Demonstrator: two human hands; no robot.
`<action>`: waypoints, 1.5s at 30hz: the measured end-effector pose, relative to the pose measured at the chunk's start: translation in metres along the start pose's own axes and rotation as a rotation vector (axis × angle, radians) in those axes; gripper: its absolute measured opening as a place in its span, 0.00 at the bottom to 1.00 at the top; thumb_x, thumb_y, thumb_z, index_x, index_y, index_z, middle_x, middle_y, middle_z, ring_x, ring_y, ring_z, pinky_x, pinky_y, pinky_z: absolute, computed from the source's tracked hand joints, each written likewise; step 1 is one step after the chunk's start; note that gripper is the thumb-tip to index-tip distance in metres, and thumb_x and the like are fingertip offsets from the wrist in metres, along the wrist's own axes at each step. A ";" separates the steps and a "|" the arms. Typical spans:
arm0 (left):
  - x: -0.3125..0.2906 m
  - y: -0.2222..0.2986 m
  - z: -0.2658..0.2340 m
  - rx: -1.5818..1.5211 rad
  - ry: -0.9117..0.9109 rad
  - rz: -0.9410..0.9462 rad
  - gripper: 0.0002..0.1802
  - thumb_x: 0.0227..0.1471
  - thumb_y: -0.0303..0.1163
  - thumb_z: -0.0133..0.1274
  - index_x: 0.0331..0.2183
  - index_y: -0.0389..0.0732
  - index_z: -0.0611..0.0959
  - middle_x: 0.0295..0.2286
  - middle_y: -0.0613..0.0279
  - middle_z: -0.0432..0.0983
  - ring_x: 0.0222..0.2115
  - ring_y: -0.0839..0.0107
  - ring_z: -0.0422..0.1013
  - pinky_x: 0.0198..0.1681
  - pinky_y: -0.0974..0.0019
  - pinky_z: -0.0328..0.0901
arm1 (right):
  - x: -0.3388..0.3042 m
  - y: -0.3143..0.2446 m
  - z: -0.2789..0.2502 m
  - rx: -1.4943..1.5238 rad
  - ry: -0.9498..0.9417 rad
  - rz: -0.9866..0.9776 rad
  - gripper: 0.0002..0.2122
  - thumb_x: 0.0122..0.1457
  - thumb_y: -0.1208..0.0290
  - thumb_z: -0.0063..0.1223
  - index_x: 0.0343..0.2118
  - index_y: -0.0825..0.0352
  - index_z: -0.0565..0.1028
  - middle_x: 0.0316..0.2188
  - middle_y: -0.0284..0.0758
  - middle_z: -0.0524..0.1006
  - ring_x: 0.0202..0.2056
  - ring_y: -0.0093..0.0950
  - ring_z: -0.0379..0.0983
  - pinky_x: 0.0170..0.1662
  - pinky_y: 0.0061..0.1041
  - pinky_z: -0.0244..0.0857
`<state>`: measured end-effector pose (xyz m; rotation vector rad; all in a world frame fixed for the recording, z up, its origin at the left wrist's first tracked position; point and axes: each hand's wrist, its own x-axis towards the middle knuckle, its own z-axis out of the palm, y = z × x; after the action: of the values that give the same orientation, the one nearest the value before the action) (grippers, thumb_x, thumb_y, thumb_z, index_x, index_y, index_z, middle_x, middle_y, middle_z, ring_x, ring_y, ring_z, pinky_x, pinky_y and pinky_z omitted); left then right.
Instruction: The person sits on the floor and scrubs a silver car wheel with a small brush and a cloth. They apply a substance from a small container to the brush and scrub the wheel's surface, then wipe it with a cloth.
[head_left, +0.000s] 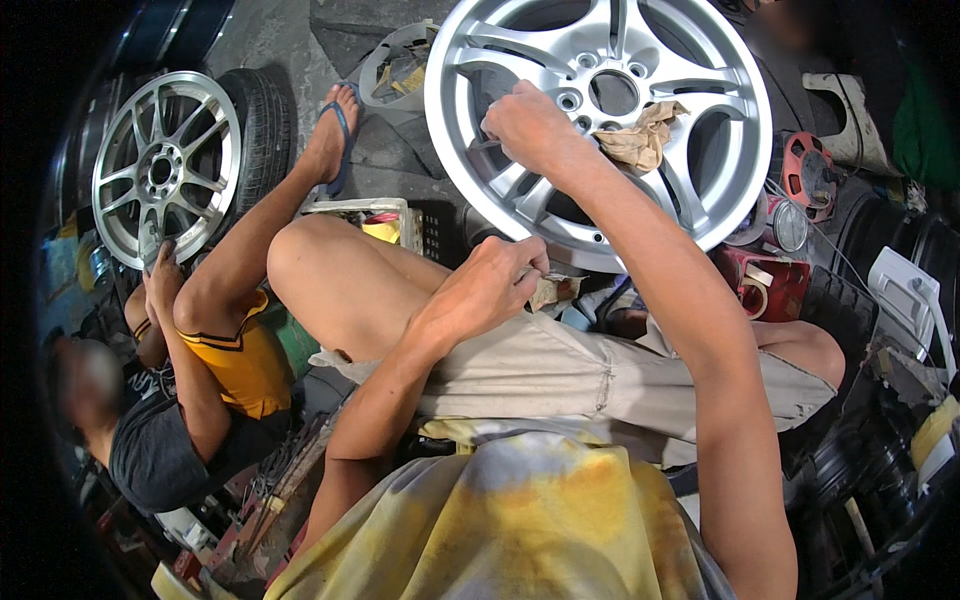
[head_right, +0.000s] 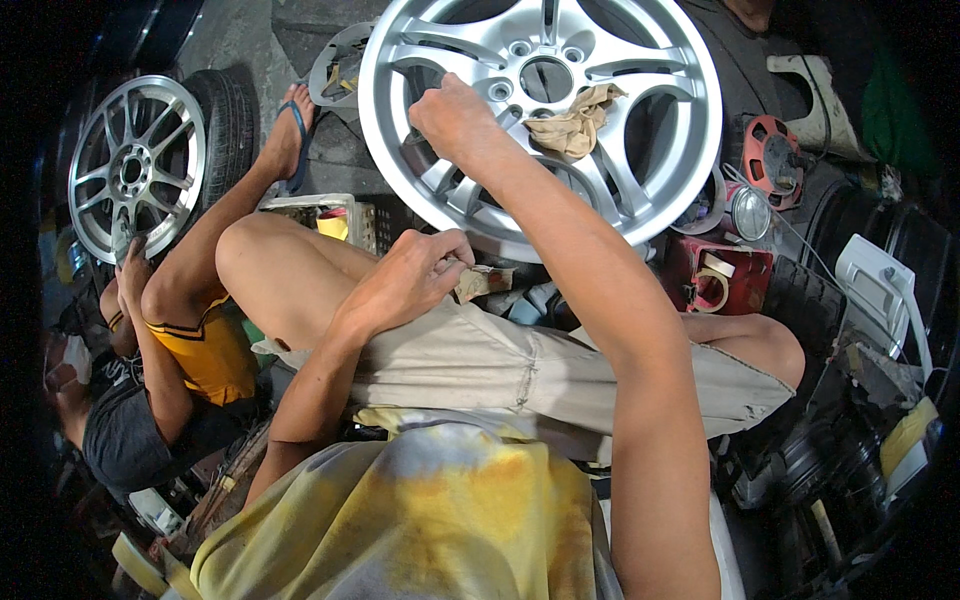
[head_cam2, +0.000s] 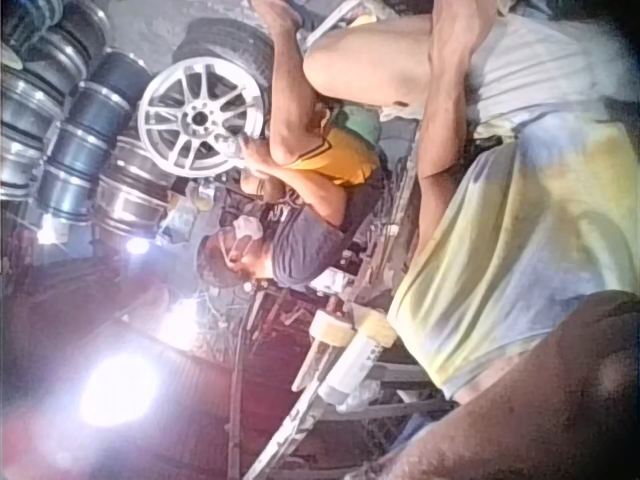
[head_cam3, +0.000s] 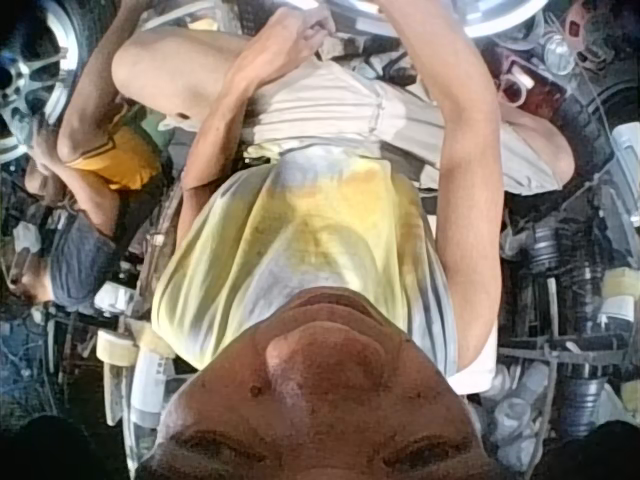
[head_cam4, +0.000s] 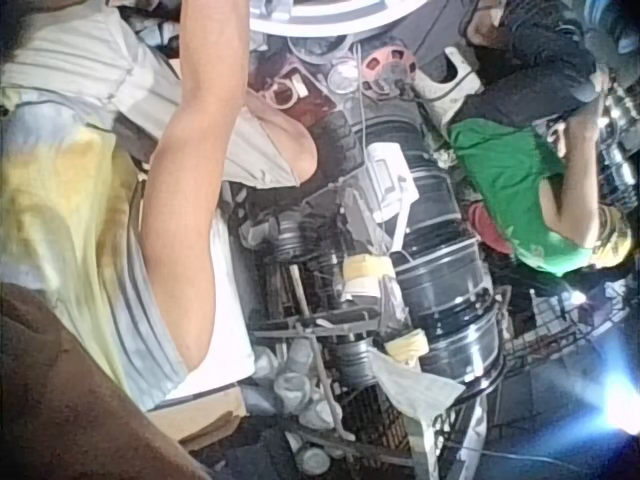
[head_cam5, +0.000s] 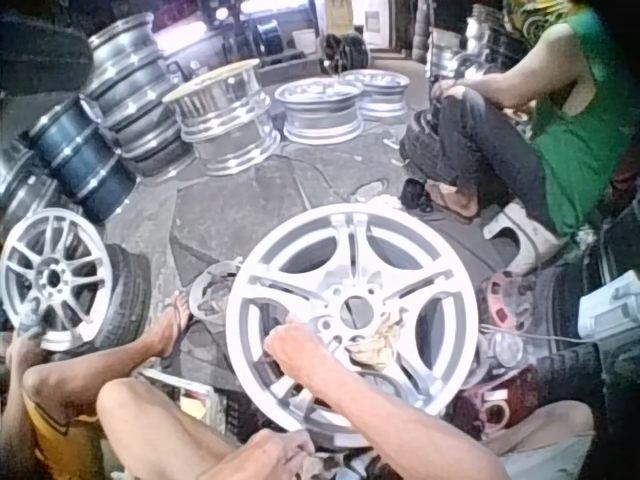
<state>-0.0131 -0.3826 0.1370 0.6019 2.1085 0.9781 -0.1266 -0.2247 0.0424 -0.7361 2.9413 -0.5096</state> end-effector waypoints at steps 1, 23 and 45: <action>0.000 0.002 0.000 0.004 0.001 0.004 0.08 0.52 0.22 0.52 0.36 0.30 0.80 0.21 0.40 0.73 0.21 0.54 0.70 0.32 0.56 0.68 | -0.002 0.001 0.000 0.034 0.031 0.015 0.05 0.49 0.80 0.56 0.26 0.65 0.83 0.28 0.42 0.81 0.34 0.42 0.78 0.45 0.37 0.69; 0.021 0.081 0.035 -0.068 0.027 0.178 0.06 0.59 0.23 0.55 0.39 0.34 0.82 0.26 0.47 0.79 0.23 0.63 0.74 0.30 0.61 0.68 | -0.270 0.096 -0.172 0.988 0.291 0.694 0.13 0.72 0.64 0.47 0.49 0.69 0.75 0.34 0.29 0.76 0.33 0.17 0.74 0.36 0.17 0.68; 0.085 0.122 0.117 -0.327 -0.224 0.107 0.14 0.64 0.31 0.55 0.46 0.29 0.83 0.36 0.59 0.83 0.35 0.76 0.77 0.41 0.71 0.73 | -0.405 0.051 -0.123 0.950 0.272 0.812 0.12 0.58 0.67 0.63 0.37 0.72 0.82 0.26 0.32 0.79 0.31 0.16 0.71 0.38 0.24 0.67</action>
<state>0.0372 -0.2005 0.1452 0.6282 1.6891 1.2242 0.1903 0.0443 0.1357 0.6186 2.3669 -1.7230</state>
